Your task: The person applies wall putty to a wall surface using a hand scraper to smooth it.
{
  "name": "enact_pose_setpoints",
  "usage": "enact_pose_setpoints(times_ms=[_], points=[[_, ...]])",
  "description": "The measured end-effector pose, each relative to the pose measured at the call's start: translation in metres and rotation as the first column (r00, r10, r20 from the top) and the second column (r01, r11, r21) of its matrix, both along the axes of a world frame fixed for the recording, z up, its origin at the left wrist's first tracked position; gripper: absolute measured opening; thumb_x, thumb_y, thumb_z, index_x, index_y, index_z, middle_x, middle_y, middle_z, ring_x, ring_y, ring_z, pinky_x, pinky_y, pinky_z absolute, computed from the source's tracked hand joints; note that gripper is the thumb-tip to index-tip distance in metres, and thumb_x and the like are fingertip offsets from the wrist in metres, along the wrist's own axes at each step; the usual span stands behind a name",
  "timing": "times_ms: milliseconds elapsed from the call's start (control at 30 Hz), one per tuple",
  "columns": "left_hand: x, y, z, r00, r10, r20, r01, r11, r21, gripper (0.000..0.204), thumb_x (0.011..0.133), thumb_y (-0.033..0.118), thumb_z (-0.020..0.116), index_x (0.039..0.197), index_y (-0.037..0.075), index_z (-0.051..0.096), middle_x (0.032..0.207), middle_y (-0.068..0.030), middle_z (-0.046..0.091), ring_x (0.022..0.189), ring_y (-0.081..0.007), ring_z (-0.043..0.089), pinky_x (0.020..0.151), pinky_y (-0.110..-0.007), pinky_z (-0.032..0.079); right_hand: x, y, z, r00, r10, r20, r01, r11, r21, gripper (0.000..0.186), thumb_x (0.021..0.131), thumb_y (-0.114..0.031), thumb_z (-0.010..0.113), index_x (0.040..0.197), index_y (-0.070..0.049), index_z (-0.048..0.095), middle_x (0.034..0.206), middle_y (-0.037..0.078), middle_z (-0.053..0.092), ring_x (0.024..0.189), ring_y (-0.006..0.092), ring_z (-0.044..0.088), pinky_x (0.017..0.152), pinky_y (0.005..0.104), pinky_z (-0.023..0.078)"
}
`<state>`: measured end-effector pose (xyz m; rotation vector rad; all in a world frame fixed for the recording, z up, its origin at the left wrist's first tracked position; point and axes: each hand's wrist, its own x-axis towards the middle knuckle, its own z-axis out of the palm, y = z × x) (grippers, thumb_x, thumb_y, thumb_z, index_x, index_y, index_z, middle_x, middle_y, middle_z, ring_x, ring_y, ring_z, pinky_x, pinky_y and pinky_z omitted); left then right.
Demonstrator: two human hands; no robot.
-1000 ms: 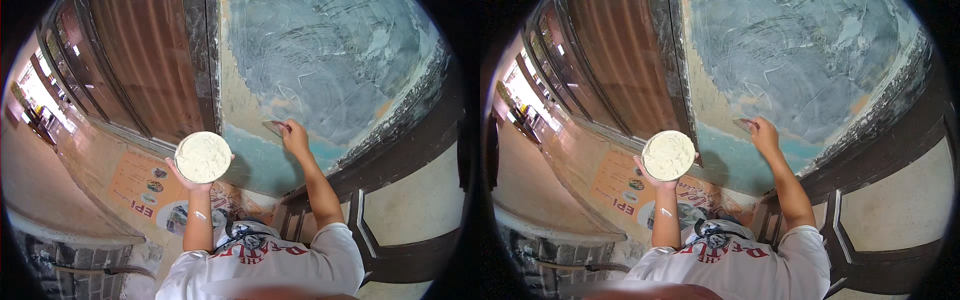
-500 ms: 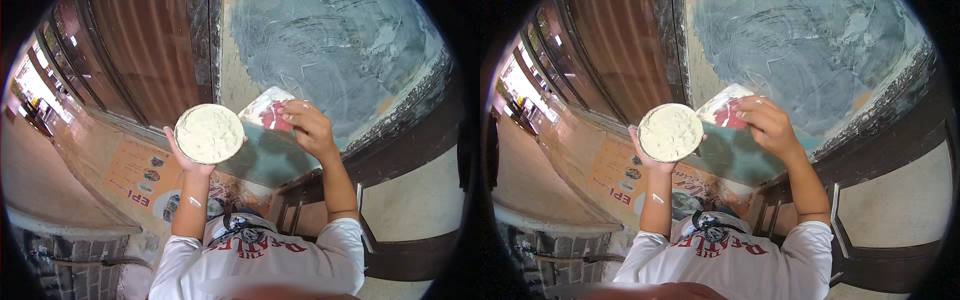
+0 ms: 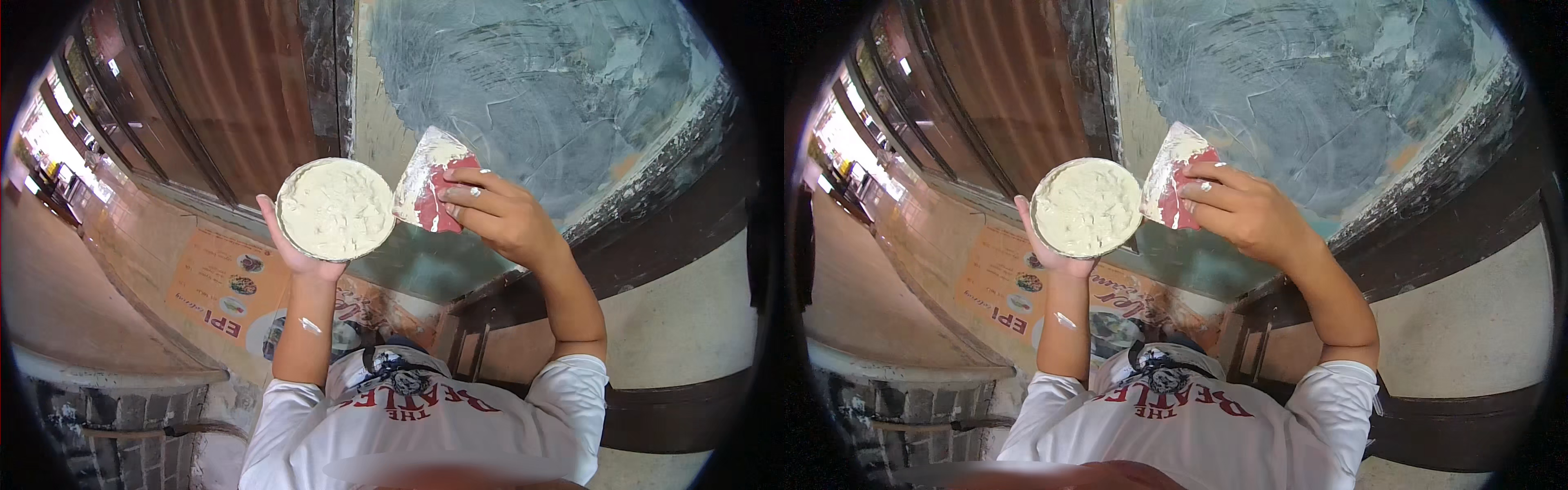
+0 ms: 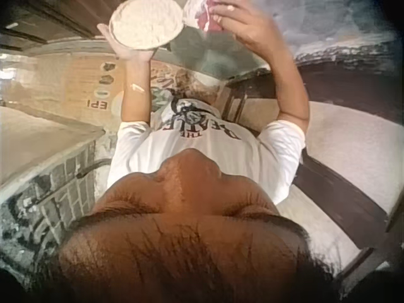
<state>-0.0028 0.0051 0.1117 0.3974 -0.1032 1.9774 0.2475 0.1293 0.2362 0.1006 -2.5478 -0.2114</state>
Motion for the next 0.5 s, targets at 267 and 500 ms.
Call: enact_pose_setpoints(times_ms=[267, 500], points=[[0.001, 0.007, 0.0, 0.998, 0.037, -0.054, -0.042, 0.995, -0.086, 0.086, 0.099, 0.073, 0.033, 0.145, 0.003, 0.051, 0.148, -0.0183, 0.052, 0.133, -0.0388, 0.053, 0.111, -0.055, 0.043, -0.008, -0.001, 0.012, 0.991, 0.089, 0.096, -0.082, 0.994, -0.077, 0.018, 0.074, -0.003, 0.071, 0.092, -0.005, 0.067, 0.111, 0.006, 0.07, 0.118, 0.0302, 0.064, 0.091, 0.0397, 0.057], [0.005, 0.011, -0.001, 0.995, 0.071, -0.065, -0.079, 0.988, -0.13, 0.086, 0.099, 0.074, 0.033, 0.144, 0.002, 0.052, 0.147, -0.019, 0.054, 0.132, -0.0388, 0.054, 0.111, -0.055, 0.044, -0.005, 0.004, 0.003, 0.994, 0.092, 0.054, -0.083, 0.985, -0.149, 0.027, 0.067, 0.007, 0.068, 0.092, -0.004, 0.066, 0.112, 0.005, 0.069, 0.119, 0.0284, 0.063, 0.092, 0.0387, 0.057]])
